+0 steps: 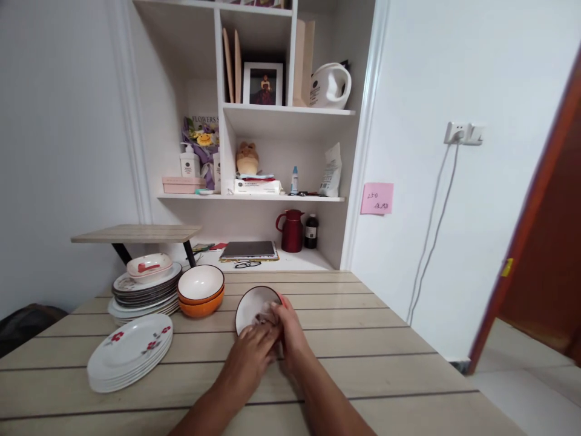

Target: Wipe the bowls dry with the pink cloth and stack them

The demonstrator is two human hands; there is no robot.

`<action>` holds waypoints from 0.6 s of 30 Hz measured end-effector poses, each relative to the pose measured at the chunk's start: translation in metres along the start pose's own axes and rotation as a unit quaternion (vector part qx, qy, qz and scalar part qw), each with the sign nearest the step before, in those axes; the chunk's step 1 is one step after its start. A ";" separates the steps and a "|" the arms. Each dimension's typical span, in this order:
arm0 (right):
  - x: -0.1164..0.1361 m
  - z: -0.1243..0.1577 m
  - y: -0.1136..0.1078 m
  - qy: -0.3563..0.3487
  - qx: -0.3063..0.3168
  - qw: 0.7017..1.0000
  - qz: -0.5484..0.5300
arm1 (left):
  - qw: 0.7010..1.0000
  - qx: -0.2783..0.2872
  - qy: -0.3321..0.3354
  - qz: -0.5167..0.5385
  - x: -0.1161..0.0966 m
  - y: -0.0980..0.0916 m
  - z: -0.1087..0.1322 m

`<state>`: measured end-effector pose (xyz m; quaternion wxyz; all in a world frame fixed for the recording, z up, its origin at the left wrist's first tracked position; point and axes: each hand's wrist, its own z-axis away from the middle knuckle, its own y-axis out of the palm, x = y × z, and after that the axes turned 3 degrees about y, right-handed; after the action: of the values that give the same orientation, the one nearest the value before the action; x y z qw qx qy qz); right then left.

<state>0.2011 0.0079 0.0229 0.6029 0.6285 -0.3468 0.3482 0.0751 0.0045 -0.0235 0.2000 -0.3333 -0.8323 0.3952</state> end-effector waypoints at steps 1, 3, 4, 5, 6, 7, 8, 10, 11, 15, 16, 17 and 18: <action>0.006 -0.001 -0.005 0.004 0.003 1.000 0.009 | 1.000 0.011 0.022 -0.005 0.006 -0.003 0.000; 0.017 0.000 -0.012 0.026 0.018 0.999 0.041 | 0.994 0.042 0.100 -0.024 0.022 -0.011 0.002; 0.021 0.000 -0.015 0.045 0.033 0.997 0.061 | 0.990 0.044 0.128 -0.039 0.031 -0.015 0.004; 0.023 0.001 -0.017 0.065 0.051 0.993 0.080 | 0.985 0.034 0.157 -0.057 0.040 -0.018 0.006; 0.024 0.001 -0.018 0.081 0.069 0.990 0.092 | 0.980 0.032 0.180 -0.074 0.048 -0.021 0.008; 0.024 0.001 -0.019 0.091 0.085 0.988 0.094 | 0.977 0.019 0.194 -0.091 0.053 -0.022 0.010; 0.023 0.001 -0.019 0.098 0.096 0.987 0.084 | 0.974 0.005 0.200 -0.104 0.057 -0.023 0.013; 0.018 -0.001 -0.020 0.097 0.108 0.989 0.033 | 0.975 -0.017 0.190 -0.116 0.057 -0.020 0.017; 0.014 -0.002 -0.021 0.092 0.115 0.989 0.001 | 0.978 -0.023 0.173 -0.116 0.054 -0.018 0.018; -0.002 -0.009 -0.019 0.064 0.164 0.983 -0.056 | 0.998 -0.021 0.004 -0.062 0.033 -0.010 0.014; -0.007 -0.010 -0.017 0.056 0.174 0.981 -0.057 | 0.997 -0.028 -0.053 -0.047 0.028 -0.008 0.011; -0.011 -0.010 -0.013 0.046 0.181 0.981 -0.058 | 0.994 -0.038 -0.092 -0.041 0.023 -0.006 0.009; -0.016 -0.010 -0.009 0.035 0.184 0.981 -0.059 | 0.991 -0.053 -0.119 -0.033 0.018 -0.003 0.005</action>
<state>0.2005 0.0181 0.0050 0.5084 0.7354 -0.2174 0.3918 0.0582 0.0132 -0.0232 0.0949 -0.2665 -0.8804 0.3807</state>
